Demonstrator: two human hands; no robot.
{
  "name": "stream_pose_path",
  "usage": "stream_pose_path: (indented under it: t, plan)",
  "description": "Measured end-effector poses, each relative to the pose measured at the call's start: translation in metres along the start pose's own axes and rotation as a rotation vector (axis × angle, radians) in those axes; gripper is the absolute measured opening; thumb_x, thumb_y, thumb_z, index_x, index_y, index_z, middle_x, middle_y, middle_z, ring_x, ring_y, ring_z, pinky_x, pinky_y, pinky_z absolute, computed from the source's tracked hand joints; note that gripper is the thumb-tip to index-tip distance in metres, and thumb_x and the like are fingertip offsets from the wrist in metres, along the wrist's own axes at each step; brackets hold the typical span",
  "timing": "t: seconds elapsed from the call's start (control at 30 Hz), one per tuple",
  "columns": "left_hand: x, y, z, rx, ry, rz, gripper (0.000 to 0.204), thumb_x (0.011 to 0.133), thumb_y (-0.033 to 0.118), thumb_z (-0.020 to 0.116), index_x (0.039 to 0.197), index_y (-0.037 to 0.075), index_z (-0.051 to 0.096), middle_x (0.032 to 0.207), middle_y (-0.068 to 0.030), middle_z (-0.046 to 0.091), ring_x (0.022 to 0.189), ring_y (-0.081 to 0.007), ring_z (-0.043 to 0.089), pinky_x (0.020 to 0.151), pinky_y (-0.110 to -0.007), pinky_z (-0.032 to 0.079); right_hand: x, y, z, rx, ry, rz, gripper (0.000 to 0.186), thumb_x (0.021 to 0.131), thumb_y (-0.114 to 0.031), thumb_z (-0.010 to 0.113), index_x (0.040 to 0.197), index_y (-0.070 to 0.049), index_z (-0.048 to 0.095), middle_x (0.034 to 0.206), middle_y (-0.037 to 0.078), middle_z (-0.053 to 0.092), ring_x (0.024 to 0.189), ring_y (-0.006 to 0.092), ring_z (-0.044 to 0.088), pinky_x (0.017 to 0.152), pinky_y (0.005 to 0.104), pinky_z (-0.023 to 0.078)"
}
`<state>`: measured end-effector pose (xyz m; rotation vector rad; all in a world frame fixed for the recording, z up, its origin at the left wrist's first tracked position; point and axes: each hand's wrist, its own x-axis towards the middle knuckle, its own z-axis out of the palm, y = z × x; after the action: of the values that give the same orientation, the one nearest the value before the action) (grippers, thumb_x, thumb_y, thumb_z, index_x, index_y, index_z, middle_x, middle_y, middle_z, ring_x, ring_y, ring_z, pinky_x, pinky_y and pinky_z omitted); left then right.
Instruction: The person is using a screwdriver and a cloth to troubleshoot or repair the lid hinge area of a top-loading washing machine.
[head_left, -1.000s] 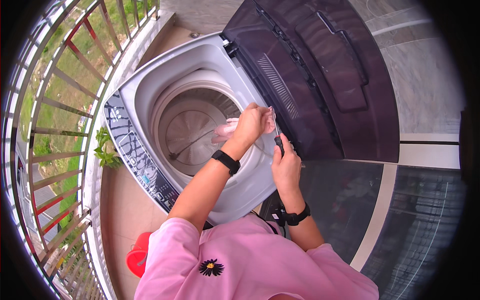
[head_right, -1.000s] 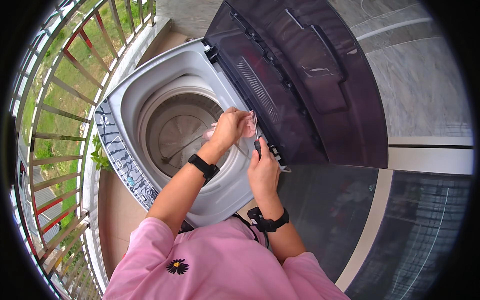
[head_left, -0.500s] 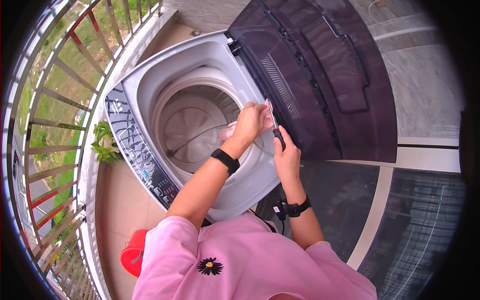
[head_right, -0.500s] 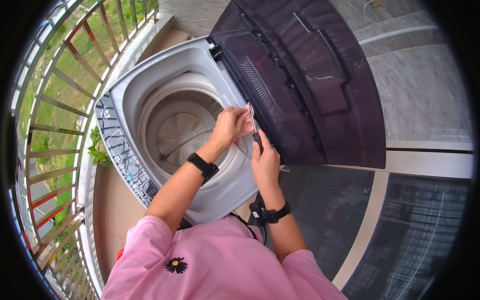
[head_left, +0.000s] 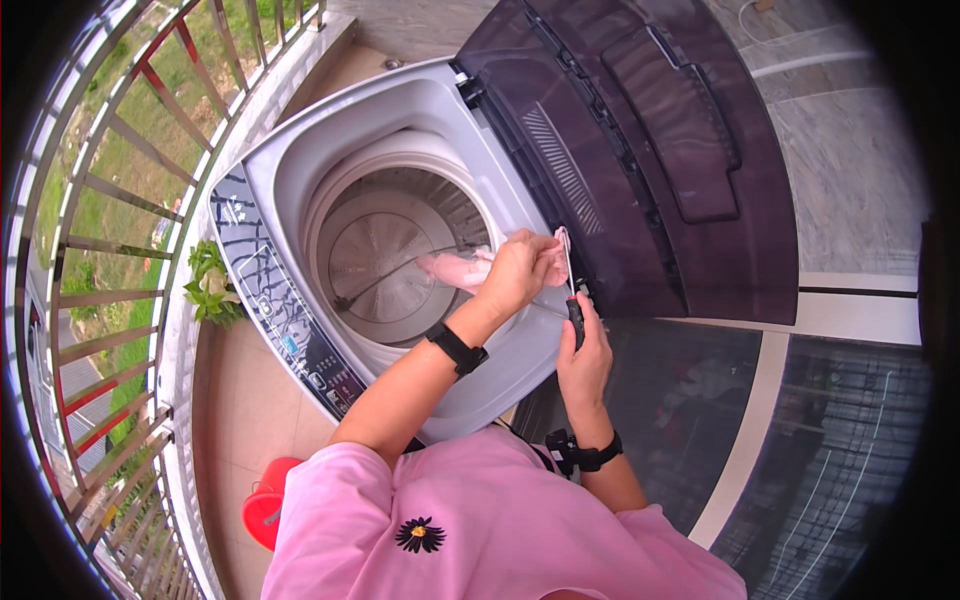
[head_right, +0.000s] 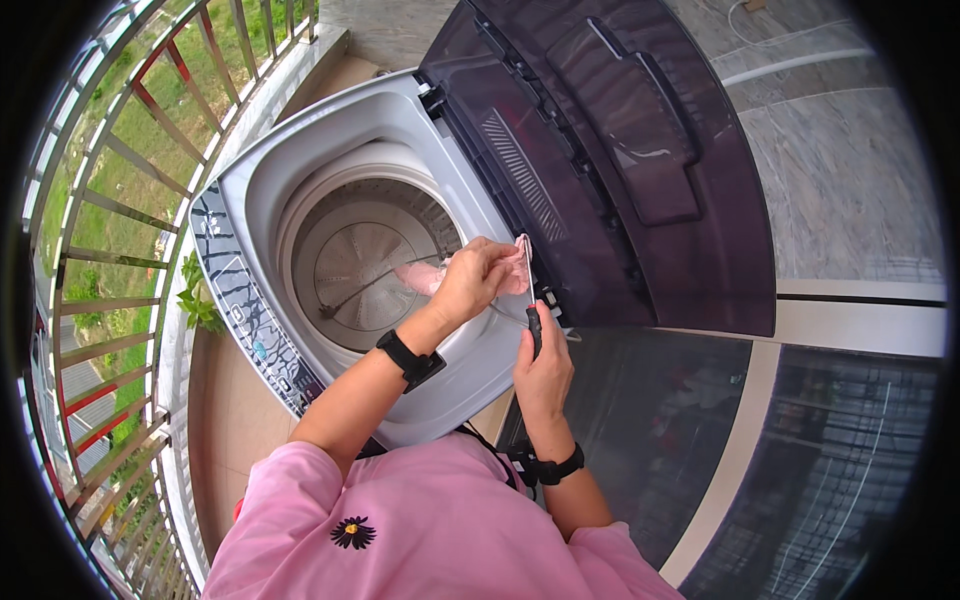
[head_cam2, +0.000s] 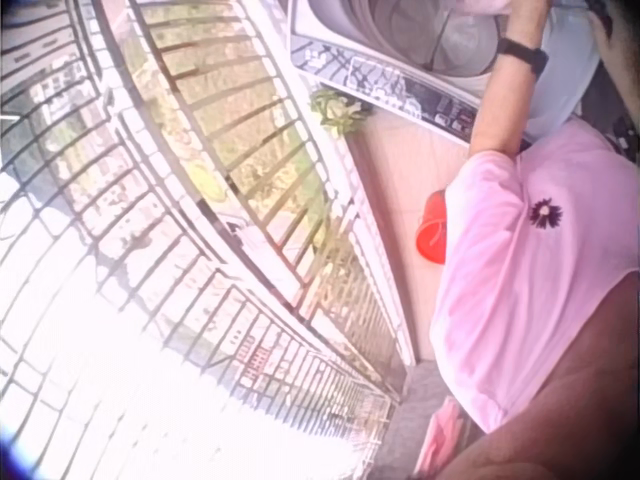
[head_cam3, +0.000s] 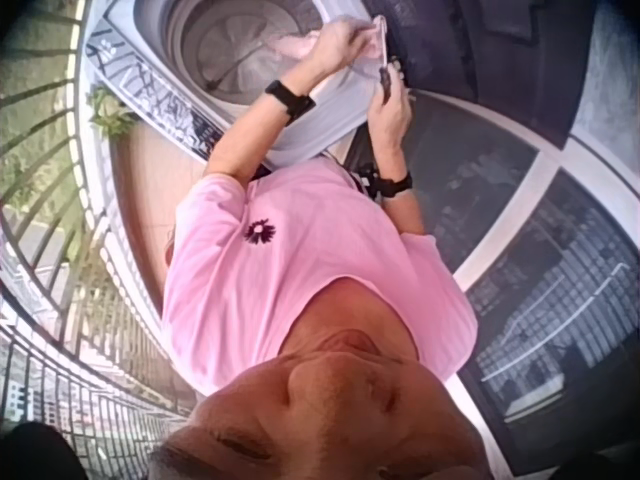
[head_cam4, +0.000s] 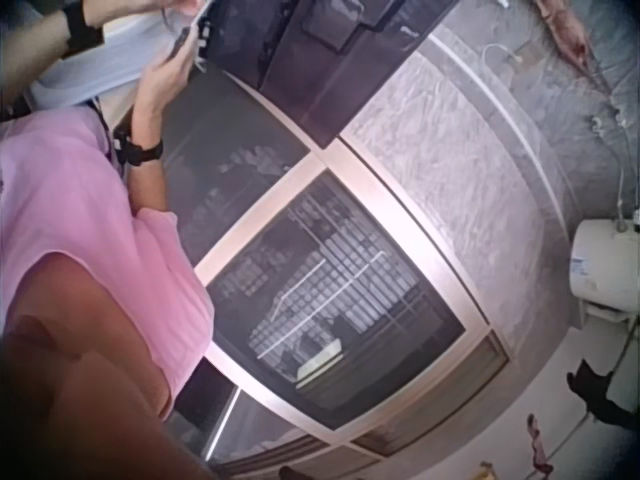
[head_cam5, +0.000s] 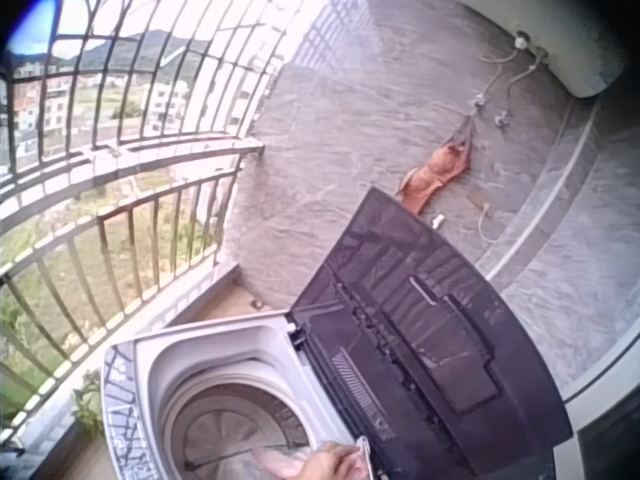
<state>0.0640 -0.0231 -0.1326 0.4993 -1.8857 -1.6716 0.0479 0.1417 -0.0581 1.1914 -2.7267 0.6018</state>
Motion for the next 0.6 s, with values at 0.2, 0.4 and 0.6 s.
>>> stream_pose_path:
  t: [0.2, 0.4, 0.6]
  plan:
    - [0.002, -0.008, 0.003, -0.021, 0.097, -0.008, 0.025, 0.088, 0.003, 0.062, 0.111, -0.002, 0.069, 0.098, -0.0186, 0.065, 0.088, -0.0341, 0.066, 0.08, -0.039, 0.053, 0.011, -0.002, 0.0, 0.005, -0.037, 0.023, 0.039, 0.094, -0.012, 0.061, 0.132, -0.006, 0.059, 0.107, 0.02, 0.068, 0.095, 0.0392, 0.068, 0.08, 0.0439, 0.055]
    - [0.001, -0.003, 0.002, -0.03, 0.072, 0.016, 0.024, 0.087, 0.001, 0.063, 0.11, -0.003, 0.069, 0.1, -0.0191, 0.064, 0.091, -0.035, 0.066, 0.082, -0.039, 0.053, 0.002, 0.003, -0.004, 0.019, -0.026, 0.055, 0.04, 0.093, -0.012, 0.062, 0.132, -0.006, 0.058, 0.113, 0.021, 0.068, 0.099, 0.0385, 0.068, 0.082, 0.043, 0.055]
    - [-0.003, -0.011, 0.025, -0.065, 0.108, -0.064, 0.022, 0.086, 0.001, 0.062, 0.107, -0.002, 0.068, 0.102, -0.0216, 0.062, 0.093, -0.0394, 0.063, 0.085, -0.043, 0.052, 0.008, 0.005, -0.003, 0.006, -0.047, 0.089, 0.042, 0.092, -0.01, 0.063, 0.134, -0.006, 0.057, 0.115, 0.021, 0.068, 0.102, 0.0381, 0.068, 0.085, 0.0424, 0.055]
